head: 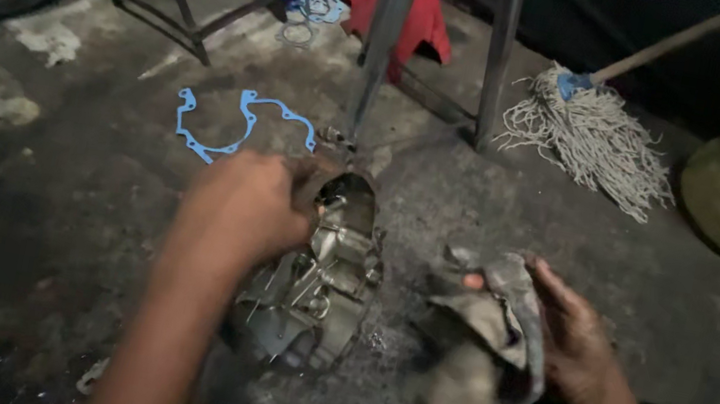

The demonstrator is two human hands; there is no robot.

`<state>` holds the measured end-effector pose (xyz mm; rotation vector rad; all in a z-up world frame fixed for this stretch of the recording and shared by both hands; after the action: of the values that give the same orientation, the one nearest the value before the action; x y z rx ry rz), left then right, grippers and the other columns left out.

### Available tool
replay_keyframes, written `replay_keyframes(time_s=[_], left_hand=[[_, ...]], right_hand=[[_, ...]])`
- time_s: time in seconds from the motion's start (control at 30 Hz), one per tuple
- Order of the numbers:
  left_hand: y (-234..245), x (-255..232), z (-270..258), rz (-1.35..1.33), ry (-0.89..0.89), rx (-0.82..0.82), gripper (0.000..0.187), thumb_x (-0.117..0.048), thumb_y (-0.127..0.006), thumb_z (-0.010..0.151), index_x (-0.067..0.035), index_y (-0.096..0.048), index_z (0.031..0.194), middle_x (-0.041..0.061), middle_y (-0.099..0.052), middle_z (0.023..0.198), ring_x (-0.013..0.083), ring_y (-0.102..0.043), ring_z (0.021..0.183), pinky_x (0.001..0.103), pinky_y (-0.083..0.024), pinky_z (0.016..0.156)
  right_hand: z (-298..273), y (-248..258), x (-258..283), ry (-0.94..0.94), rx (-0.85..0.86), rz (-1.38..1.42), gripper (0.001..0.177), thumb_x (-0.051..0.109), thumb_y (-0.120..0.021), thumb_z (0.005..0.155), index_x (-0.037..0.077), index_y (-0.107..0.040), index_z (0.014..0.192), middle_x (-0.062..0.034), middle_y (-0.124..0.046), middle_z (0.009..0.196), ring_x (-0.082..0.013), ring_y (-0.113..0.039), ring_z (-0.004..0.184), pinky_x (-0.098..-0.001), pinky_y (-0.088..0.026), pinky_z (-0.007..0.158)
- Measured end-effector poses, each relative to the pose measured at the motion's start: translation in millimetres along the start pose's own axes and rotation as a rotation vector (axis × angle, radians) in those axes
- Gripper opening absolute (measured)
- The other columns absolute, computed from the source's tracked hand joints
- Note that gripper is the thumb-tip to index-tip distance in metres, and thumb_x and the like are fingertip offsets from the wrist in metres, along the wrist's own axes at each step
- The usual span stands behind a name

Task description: The person sits on the floor of a workshop and cleans a disassembled engine casing using a rag. They wipe the interior and exterior surfaces of the metal part, rotating it to access different areas. A blue gasket lies on the floor nearby.

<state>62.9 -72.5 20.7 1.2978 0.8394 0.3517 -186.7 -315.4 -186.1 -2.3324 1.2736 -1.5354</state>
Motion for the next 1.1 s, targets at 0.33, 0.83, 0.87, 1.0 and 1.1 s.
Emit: replay_keyframes(time_s=[0.33, 0.83, 0.87, 1.0, 1.1], left_hand=[[-3.8, 0.1, -5.3, 0.010, 0.000, 0.014, 0.051, -0.024, -0.073, 0.071, -0.028, -0.075, 0.122, 0.021, -0.074, 0.102, 0.0397, -0.070, 0.098, 0.050, -0.054, 0.090], [-4.2, -0.8, -1.6, 0.021, 0.009, 0.042, 0.057, -0.030, -0.079, 0.070, -0.026, -0.071, 0.126, 0.018, -0.073, 0.109, 0.0371, -0.070, 0.100, 0.048, -0.054, 0.091], [-3.4, -0.7, -2.7, 0.010, 0.015, 0.034, 0.057, -0.031, -0.080, 0.070, -0.026, -0.071, 0.126, 0.018, -0.073, 0.108, 0.0373, -0.070, 0.100, 0.048, -0.054, 0.091], [-5.0, -0.7, -3.8, 0.051, 0.040, 0.060, 0.052, -0.027, -0.075, 0.075, -0.031, -0.073, 0.127, 0.018, -0.075, 0.105, 0.0374, -0.072, 0.099, 0.049, -0.056, 0.091], [-2.4, 0.5, -4.7, 0.015, 0.034, 0.030, 0.052, -0.029, -0.079, 0.071, -0.025, -0.073, 0.123, 0.019, -0.074, 0.105, 0.0380, -0.071, 0.099, 0.048, -0.055, 0.091]], right_hand=[[-41.8, -2.5, 63.9, 0.867, -0.707, -1.674, 0.062, 0.012, -0.070, 0.076, 0.003, -0.058, 0.137, -0.0227, -0.062, 0.135, -0.0456, -0.057, 0.117, -0.0498, -0.048, 0.101], [6.2, -6.4, 11.9, 0.089, 0.030, -0.966, 0.045, 0.036, -0.072, 0.089, 0.005, -0.071, 0.122, -0.0047, -0.069, 0.100, -0.0166, -0.060, 0.092, -0.0302, -0.048, 0.079], [2.7, -2.5, 15.8, 0.102, 0.003, -0.862, 0.048, 0.036, -0.073, 0.088, 0.005, -0.069, 0.125, -0.0035, -0.070, 0.105, -0.0151, -0.062, 0.097, -0.0278, -0.049, 0.083], [3.9, 6.7, 13.3, 0.094, -0.169, -0.607, 0.059, 0.033, -0.078, 0.090, 0.002, -0.064, 0.138, -0.0030, -0.064, 0.113, -0.0149, -0.055, 0.103, -0.0280, -0.044, 0.086], [-10.7, 7.0, -1.8, -0.093, -0.321, -0.520, 0.055, 0.030, -0.074, 0.084, 0.015, -0.064, 0.136, 0.0053, -0.068, 0.124, -0.0125, -0.055, 0.111, -0.0367, -0.042, 0.087]])
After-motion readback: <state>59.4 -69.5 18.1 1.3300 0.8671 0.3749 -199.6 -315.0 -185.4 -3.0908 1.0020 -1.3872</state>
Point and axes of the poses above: each hand's wrist, its own z-axis towards the middle knuckle, its own y-axis out of the back of the hand, x = y × z, the point moved 10 cm from there along z, towards the middle knuckle
